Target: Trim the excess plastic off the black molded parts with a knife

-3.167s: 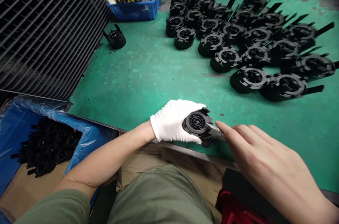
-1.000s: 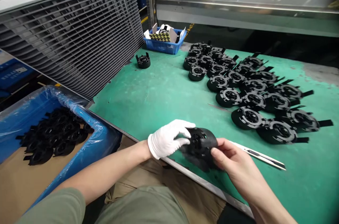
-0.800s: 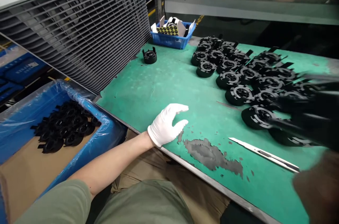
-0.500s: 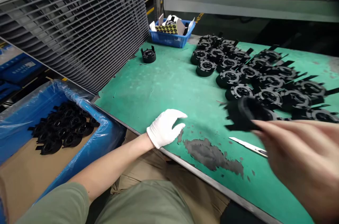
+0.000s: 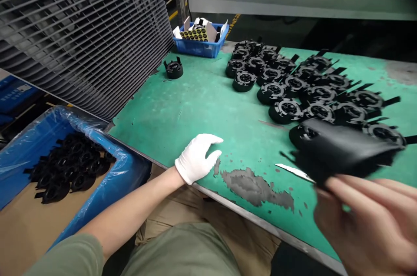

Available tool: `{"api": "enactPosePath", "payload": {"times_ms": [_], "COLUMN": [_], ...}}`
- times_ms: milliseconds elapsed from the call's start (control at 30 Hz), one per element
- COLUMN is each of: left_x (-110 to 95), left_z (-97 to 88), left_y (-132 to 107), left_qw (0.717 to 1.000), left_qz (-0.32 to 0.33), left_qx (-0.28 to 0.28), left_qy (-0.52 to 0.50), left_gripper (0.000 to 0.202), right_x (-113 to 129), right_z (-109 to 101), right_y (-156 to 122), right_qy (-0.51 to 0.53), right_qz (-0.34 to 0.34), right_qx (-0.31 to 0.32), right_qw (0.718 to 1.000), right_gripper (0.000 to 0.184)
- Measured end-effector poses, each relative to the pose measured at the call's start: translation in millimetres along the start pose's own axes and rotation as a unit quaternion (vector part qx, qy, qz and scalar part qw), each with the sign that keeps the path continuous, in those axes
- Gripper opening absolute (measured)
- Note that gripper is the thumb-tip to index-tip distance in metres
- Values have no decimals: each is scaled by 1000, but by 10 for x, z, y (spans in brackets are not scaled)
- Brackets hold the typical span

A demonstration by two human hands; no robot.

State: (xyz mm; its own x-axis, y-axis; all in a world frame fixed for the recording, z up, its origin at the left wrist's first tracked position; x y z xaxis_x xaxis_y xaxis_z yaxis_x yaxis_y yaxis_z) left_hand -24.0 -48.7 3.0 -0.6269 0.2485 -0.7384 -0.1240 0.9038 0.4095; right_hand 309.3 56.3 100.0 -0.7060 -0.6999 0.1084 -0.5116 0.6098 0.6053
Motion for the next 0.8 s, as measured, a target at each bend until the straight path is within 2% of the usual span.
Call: {"api": "enactPosePath", "payload": {"times_ms": [67, 133, 167, 233, 300, 367, 433, 533, 567, 633, 700, 733, 800], "left_x": [-22, -65, -106, -225, -345, -405, -426, -446, -450, -470, -514, -541, -588], "left_z": [-23, -21, 8, 146, 352, 533, 611, 534, 485, 408, 385, 393, 435], "left_y": [-7, -22, -29, -32, -21, 4, 16, -32, -61, -111, -112, -86, 10], "left_qw": [1000, 1000, 1000, 997, 989, 982, 979, 982, 984, 988, 990, 990, 988], "left_qz": [3, 7, 16, 52, 78, 65, 46, 59, 67, 80, 84, 81, 61], "left_qx": [2, 6, 16, 61, 125, 177, 199, 180, 165, 134, 112, 106, 115], "left_qy": [-1, -5, -9, -21, -26, -19, -5, 11, 12, 4, -21, -39, -78], "left_gripper": [36, 45, 58, 97, 124, 118, 104, 90, 89, 95, 112, 118, 113], "right_x": [125, 238, 281, 379, 507, 607, 601, 432, 343, 168, 120, 165, 345], "right_z": [113, 232, 265, 296, 324, 363, 389, 358, 330, 293, 328, 377, 491], "right_y": [-20, -19, -21, -43, -85, -146, -212, -289, -306, -347, -406, -433, -473], "right_qy": [63, 101, 108, 118, 125, 125, 121, 119, 127, 173, 243, 276, 316], "right_qz": [-21, -8, 13, 43, 36, 15, 18, 50, 83, 190, 286, 310, 296], "right_qx": [24, 56, 60, 62, 71, 85, 93, 101, 99, 92, 97, 111, 151], "right_qw": [998, 993, 992, 990, 989, 988, 988, 986, 984, 962, 922, 903, 889], "right_gripper": [8, 19, 22, 23, 21, 20, 19, 23, 26, 31, 40, 44, 53]}}
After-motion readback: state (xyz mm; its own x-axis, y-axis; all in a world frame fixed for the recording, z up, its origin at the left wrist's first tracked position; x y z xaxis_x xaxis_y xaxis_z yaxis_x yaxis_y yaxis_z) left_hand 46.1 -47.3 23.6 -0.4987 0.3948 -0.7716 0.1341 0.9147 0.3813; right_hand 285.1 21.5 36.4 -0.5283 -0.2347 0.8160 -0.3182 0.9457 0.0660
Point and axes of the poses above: each hand's wrist, its own y-axis towards the middle knuckle, its own z-axis out of the palm, x = y × z, the point moved 6 cm from there along y, towards the middle knuckle, and after that the axes turned 11 degrees about -y, right-handed, at the moved point
